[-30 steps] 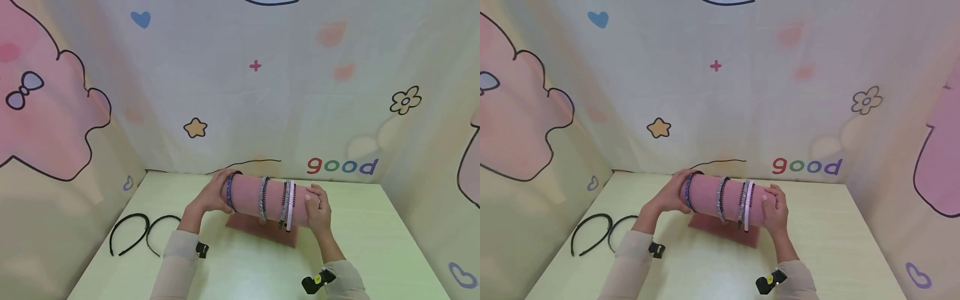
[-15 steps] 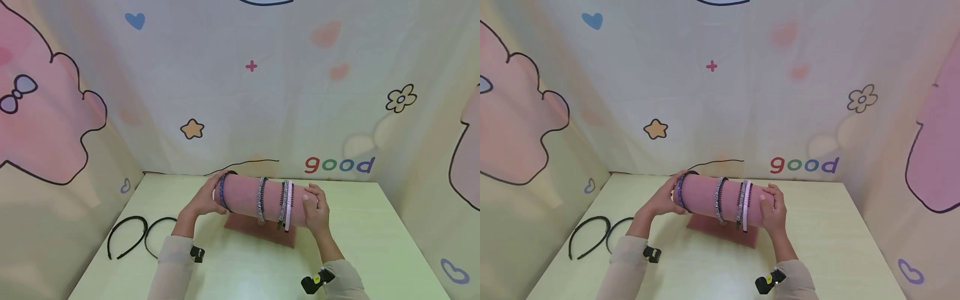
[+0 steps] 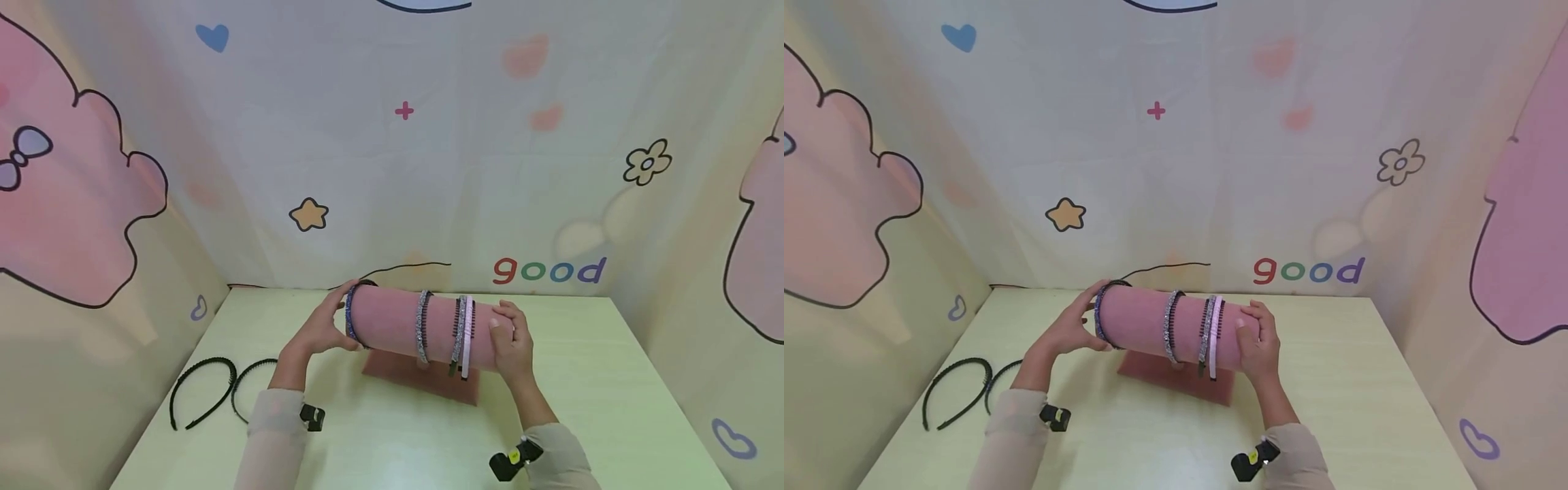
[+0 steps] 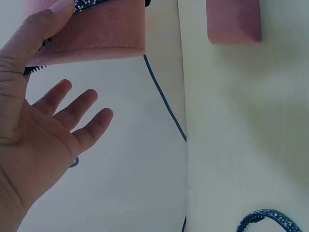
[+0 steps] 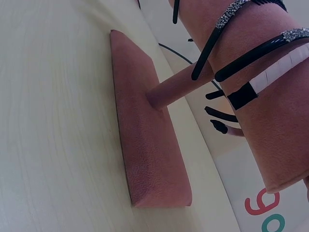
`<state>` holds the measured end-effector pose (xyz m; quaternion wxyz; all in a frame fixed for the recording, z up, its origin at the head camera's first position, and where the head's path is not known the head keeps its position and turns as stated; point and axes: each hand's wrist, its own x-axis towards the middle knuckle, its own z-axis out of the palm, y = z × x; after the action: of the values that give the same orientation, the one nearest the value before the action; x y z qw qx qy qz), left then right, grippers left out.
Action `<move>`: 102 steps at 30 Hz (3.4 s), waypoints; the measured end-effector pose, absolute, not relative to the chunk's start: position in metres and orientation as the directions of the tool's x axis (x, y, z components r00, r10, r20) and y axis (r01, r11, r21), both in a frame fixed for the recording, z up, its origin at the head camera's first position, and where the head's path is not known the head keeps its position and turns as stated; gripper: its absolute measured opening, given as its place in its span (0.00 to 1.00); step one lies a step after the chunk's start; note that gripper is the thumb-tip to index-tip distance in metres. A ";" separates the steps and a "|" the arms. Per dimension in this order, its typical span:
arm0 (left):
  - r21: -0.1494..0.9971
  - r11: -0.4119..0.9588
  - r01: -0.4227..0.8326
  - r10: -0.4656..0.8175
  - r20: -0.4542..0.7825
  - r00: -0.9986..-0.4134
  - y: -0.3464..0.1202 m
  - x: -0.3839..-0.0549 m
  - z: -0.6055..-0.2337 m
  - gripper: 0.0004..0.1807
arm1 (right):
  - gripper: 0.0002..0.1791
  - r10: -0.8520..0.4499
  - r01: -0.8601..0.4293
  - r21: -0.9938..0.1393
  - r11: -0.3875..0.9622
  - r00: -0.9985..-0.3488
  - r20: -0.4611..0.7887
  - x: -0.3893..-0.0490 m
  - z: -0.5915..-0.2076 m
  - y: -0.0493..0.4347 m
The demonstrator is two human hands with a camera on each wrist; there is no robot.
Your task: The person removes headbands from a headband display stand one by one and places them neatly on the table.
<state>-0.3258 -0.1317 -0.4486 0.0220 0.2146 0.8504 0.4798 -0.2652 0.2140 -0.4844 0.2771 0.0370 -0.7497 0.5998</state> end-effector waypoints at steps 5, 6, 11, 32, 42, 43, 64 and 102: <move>0.849 0.408 0.335 0.384 0.173 -0.907 -0.136 -0.328 -0.455 0.66 | 0.14 0.273 -0.398 -0.875 0.276 -0.840 0.469 -0.264 -0.484 0.214; 0.853 0.400 0.336 0.383 0.177 -0.907 -0.137 -0.328 -0.456 0.66 | 0.14 0.270 -0.405 -0.873 0.273 -0.838 0.473 -0.264 -0.484 0.214; 0.866 0.381 0.324 0.364 0.181 -0.914 -0.143 -0.329 -0.462 0.66 | 0.13 0.270 -0.405 -0.874 0.268 -0.839 0.472 -0.264 -0.484 0.213; 0.857 0.435 0.277 0.194 0.212 -0.958 -0.163 -0.304 -0.484 0.64 | 0.13 0.289 -0.374 -0.888 0.269 -0.848 0.444 -0.265 -0.485 0.214; 0.887 0.377 0.267 0.118 0.240 -0.964 -0.163 -0.284 -0.498 0.66 | 0.13 0.277 -0.375 -0.887 0.268 -0.852 0.444 -0.249 -0.461 0.203; 0.887 0.372 0.273 0.113 0.248 -0.962 -0.162 -0.282 -0.499 0.66 | 0.13 0.280 -0.376 -0.887 0.268 -0.851 0.445 -0.251 -0.464 0.205; 0.901 0.298 0.315 -0.101 0.358 -0.928 -0.155 -0.244 -0.518 0.63 | 0.14 0.273 -0.400 -0.870 0.286 -0.837 0.475 -0.242 -0.453 0.199; 0.893 0.397 0.215 -0.441 0.390 -0.809 -0.141 -0.222 -0.543 0.60 | 0.14 0.288 -0.382 -0.883 0.274 -0.843 0.454 -0.242 -0.456 0.201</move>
<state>-0.2223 -0.1410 -0.5430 -0.3008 -0.0724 0.7796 0.5445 -0.2415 0.2012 -0.4558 0.2784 0.0311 -0.7481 0.6016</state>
